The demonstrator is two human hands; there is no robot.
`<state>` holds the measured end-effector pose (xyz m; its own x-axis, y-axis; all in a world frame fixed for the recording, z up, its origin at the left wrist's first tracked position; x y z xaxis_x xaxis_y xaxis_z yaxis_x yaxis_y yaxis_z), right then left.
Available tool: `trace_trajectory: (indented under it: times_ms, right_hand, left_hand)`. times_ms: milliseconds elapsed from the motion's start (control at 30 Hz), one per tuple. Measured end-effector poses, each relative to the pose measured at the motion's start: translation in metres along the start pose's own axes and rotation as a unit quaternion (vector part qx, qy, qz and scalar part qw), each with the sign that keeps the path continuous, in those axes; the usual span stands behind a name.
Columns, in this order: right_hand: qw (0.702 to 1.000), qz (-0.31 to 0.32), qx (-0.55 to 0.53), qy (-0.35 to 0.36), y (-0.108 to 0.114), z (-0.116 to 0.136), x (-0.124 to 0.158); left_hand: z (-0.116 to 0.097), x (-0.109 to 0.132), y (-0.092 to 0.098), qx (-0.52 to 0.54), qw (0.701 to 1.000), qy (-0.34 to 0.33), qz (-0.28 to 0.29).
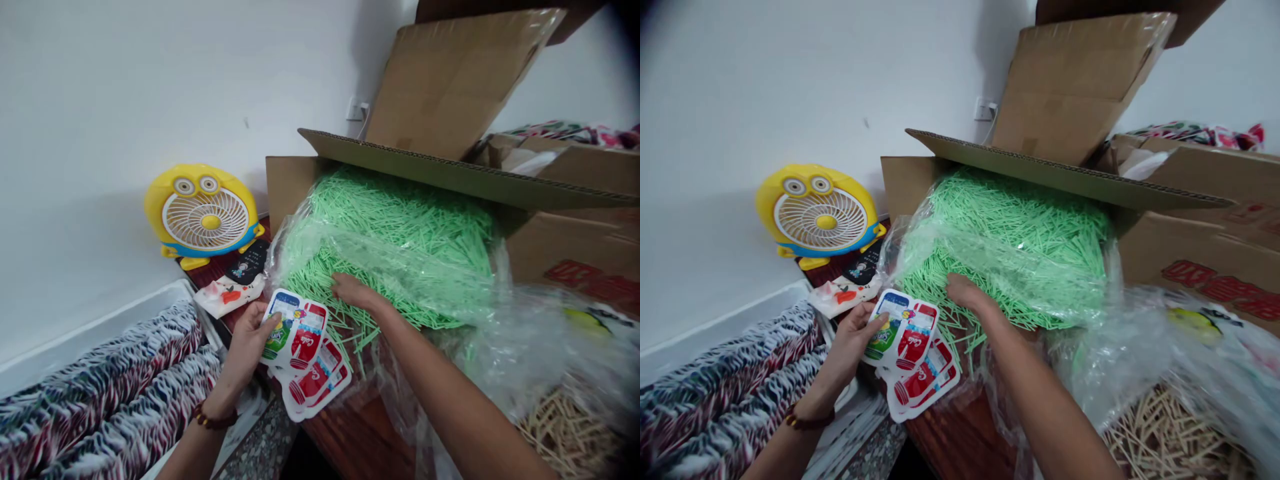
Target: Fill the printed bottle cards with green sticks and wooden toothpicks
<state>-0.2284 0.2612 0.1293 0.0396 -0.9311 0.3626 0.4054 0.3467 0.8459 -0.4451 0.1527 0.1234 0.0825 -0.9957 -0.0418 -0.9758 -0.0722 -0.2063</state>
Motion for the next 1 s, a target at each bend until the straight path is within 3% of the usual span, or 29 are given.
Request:
trace_trajectory:
  times_ms: [100, 200, 433, 567, 733, 900, 1000]
  right_hand:
    - [0.990, 0.033, -0.135, -0.033, 0.000, -0.027, 0.020]
    - [0.961, 0.042, -0.266, -0.058, -0.003, -0.053, 0.042]
    - [0.886, 0.005, -0.456, -0.083, -0.015, -0.110, 0.086]
    - [0.864, -0.025, -0.496, -0.087, -0.026, -0.129, 0.099]
    - [0.852, -0.079, -0.513, -0.063, -0.026, -0.135, 0.112]
    - [0.858, -0.172, -0.483, -0.034, -0.026, -0.140, 0.137]
    - [0.884, -0.203, -0.419, -0.032, -0.042, -0.139, 0.151]
  left_hand:
    - [-0.008, 0.006, -0.008, 0.060, 0.998, 0.016, 0.009]
    - [-0.011, 0.017, -0.019, 0.101, 0.993, 0.045, 0.035]
    - [0.002, 0.063, -0.056, 0.152, 0.968, 0.141, 0.139]
    - [0.012, 0.090, -0.078, 0.157, 0.955, 0.171, 0.187]
    - [0.022, 0.117, -0.098, 0.157, 0.942, 0.195, 0.223]
    - [0.028, 0.136, -0.110, 0.170, 0.926, 0.213, 0.260]
    - [0.031, 0.143, -0.113, 0.167, 0.924, 0.219, 0.264]
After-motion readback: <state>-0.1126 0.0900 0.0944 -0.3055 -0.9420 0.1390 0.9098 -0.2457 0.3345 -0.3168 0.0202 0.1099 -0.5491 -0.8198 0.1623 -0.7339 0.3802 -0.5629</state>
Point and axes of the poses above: each hand's wrist, its own x-axis away from the middle knuckle, its own y-axis out of the back of the hand, z = x × y, the point moved 6 cm from there along -x, towards the middle knuckle, and after that the axes turned 13 degrees about -y, right-handed, at the moved point
